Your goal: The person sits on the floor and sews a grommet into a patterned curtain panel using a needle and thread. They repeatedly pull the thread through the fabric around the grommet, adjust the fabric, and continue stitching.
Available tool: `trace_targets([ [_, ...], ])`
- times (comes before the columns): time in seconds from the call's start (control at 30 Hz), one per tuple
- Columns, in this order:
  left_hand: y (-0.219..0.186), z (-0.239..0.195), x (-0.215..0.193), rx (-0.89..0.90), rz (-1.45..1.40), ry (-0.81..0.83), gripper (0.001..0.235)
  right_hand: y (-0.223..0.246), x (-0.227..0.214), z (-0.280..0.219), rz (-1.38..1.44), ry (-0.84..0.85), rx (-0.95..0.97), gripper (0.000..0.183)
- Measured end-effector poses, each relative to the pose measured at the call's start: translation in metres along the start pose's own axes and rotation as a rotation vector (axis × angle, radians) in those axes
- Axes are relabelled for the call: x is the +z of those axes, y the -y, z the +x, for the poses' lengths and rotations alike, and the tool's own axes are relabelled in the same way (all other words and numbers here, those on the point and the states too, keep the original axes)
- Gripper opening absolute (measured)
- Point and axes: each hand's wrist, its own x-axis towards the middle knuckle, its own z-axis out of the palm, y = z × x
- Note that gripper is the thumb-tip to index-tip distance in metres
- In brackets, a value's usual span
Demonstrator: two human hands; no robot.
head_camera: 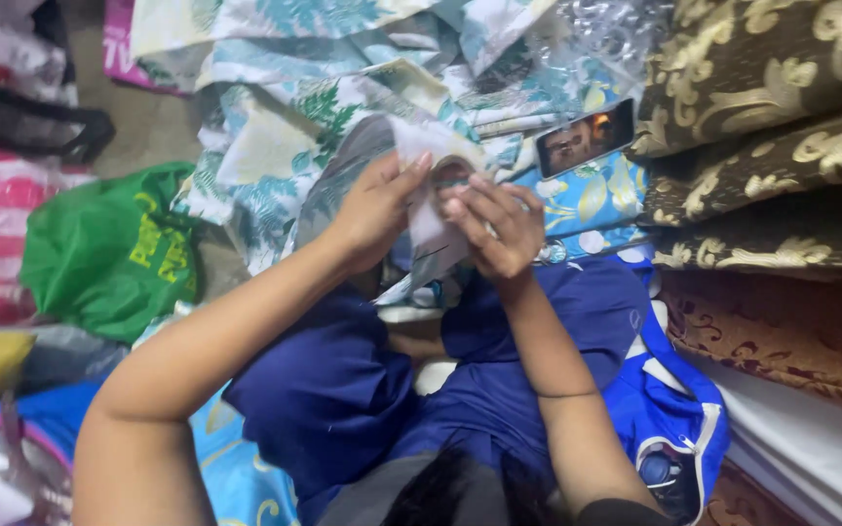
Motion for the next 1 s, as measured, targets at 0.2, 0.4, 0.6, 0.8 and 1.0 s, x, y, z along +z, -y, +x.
trace_targets([
  [0.2,0.013,0.005,-0.007,-0.032,0.221,-0.017,0.02,0.002,-0.005,-0.02,0.067,0.087,0.111,0.015],
  [0.4,0.025,0.013,-0.025,-0.07,0.383,-0.113,0.018,0.008,0.003,-0.022,0.415,-0.165,0.555,0.004],
  [0.6,0.017,0.011,-0.02,-0.066,0.59,-0.103,0.018,0.0,0.007,-0.047,0.804,-0.069,1.16,0.052],
  [0.8,0.002,0.003,-0.015,0.097,1.083,0.005,0.02,0.006,0.001,-0.04,1.185,0.122,1.275,0.02],
  [1.0,-0.021,-0.007,-0.003,0.437,1.46,0.099,0.034,0.008,0.003,-0.068,1.202,0.257,1.236,0.028],
])
